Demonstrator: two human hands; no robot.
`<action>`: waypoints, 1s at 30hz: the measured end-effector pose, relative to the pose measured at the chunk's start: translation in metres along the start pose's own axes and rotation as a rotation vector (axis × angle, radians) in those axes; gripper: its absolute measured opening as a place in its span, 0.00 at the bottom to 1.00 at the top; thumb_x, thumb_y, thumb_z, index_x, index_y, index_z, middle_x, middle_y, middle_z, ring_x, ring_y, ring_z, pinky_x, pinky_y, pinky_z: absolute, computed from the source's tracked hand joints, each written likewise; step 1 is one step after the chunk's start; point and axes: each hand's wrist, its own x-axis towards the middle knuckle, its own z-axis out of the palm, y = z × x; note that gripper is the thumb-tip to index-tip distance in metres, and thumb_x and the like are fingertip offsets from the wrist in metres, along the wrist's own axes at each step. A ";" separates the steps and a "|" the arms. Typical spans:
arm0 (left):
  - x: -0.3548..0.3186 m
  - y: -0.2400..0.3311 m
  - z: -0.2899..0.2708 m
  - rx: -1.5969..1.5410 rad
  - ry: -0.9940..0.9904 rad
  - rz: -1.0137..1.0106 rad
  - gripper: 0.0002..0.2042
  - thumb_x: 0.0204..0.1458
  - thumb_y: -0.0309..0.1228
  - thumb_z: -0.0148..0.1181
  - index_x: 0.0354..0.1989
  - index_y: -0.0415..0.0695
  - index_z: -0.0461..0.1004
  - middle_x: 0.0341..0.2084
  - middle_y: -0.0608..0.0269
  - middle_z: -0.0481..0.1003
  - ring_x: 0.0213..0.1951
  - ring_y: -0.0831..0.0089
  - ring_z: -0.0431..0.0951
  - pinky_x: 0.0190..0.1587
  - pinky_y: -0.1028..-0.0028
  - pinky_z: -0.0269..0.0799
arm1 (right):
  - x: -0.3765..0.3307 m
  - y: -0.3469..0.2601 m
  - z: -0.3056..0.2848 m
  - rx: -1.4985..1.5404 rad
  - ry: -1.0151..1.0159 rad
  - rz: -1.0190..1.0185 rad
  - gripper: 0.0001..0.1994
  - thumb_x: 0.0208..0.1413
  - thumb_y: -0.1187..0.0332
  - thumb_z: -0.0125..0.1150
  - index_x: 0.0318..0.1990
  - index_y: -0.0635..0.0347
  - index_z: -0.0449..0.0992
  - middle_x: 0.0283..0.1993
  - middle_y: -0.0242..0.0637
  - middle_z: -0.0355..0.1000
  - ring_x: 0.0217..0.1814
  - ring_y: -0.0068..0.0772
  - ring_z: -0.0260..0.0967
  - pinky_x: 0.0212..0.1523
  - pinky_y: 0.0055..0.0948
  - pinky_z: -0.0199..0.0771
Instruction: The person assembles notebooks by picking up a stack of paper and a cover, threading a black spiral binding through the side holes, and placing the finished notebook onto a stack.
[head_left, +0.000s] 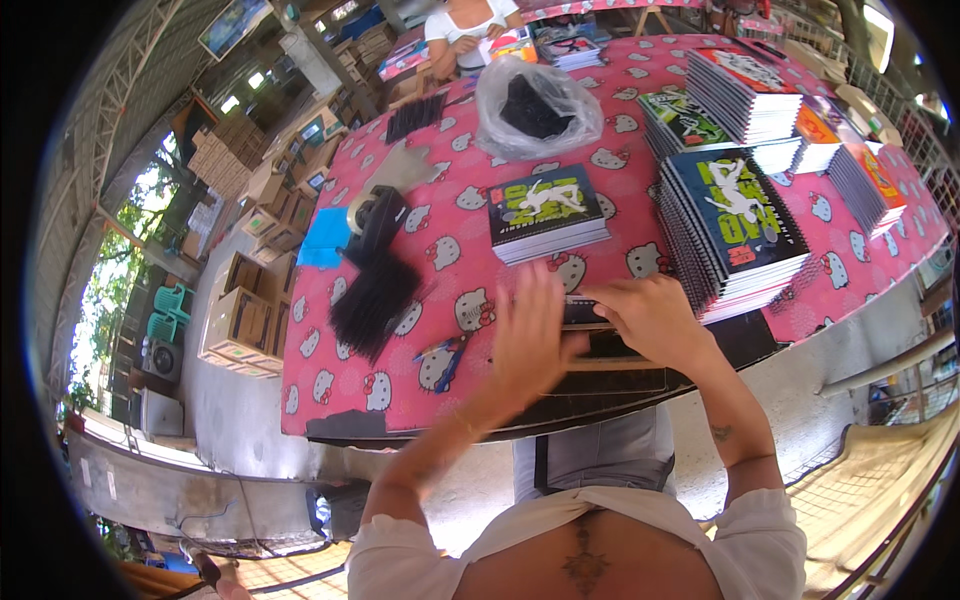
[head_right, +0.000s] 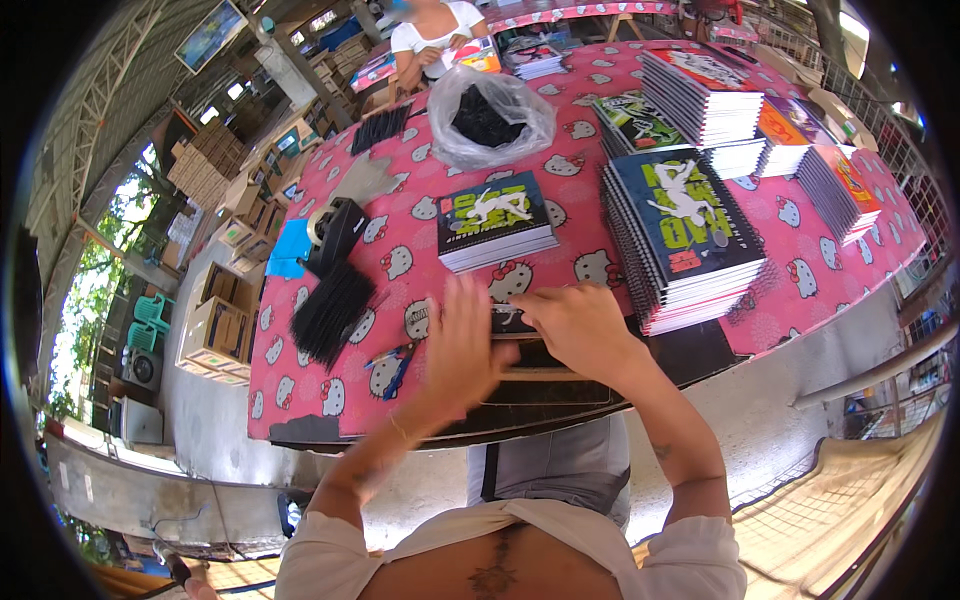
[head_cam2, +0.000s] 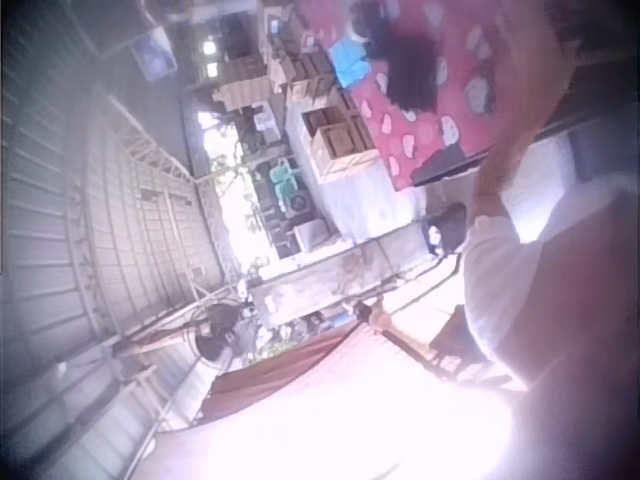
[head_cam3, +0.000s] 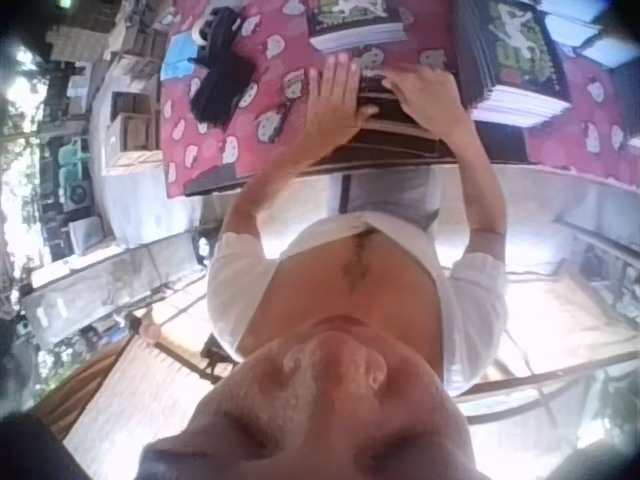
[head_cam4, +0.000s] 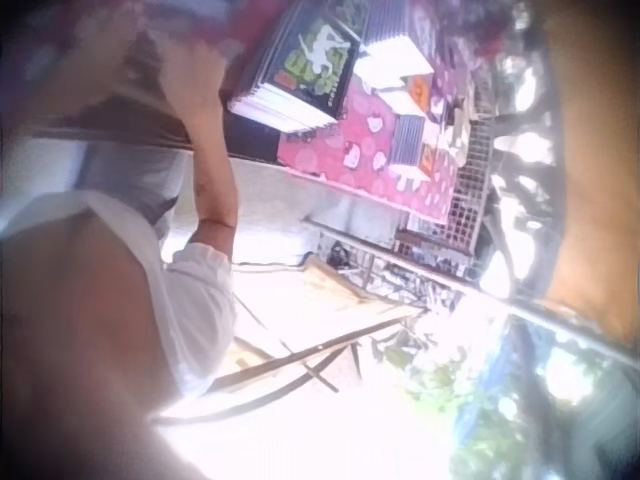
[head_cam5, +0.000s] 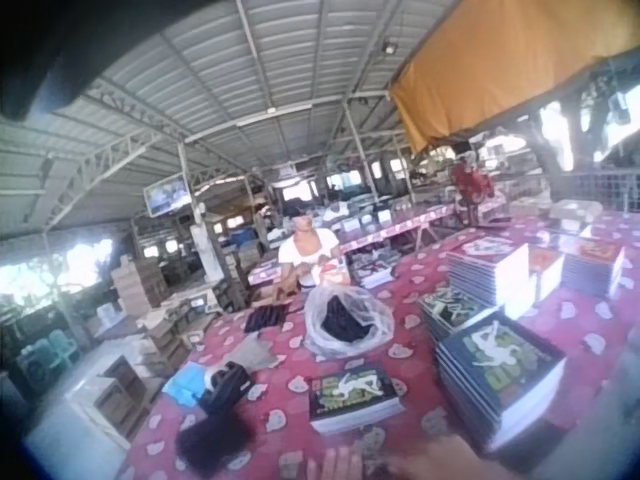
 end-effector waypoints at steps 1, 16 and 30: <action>-0.015 0.014 0.004 0.001 0.002 0.008 0.49 0.51 0.55 0.64 0.71 0.26 0.55 0.71 0.26 0.52 0.75 0.32 0.47 0.73 0.35 0.41 | -0.001 0.001 -0.001 -0.003 0.007 0.005 0.12 0.56 0.69 0.62 0.48 0.52 0.82 0.34 0.35 0.81 0.34 0.42 0.81 0.34 0.41 0.78; 0.019 0.020 -0.006 0.096 -0.029 0.064 0.45 0.53 0.56 0.63 0.70 0.32 0.60 0.69 0.37 0.61 0.72 0.43 0.58 0.69 0.37 0.51 | -0.024 0.009 -0.014 0.014 0.137 -0.007 0.26 0.52 0.71 0.70 0.59 0.54 0.71 0.42 0.48 0.77 0.43 0.54 0.77 0.45 0.45 0.76; 0.032 0.016 -0.012 0.198 0.148 -0.014 0.44 0.58 0.58 0.56 0.72 0.32 0.58 0.72 0.34 0.57 0.76 0.42 0.51 0.73 0.37 0.39 | -0.053 0.032 0.050 0.882 0.340 0.278 0.10 0.55 0.75 0.73 0.44 0.64 0.82 0.38 0.34 0.84 0.40 0.17 0.79 0.44 0.23 0.78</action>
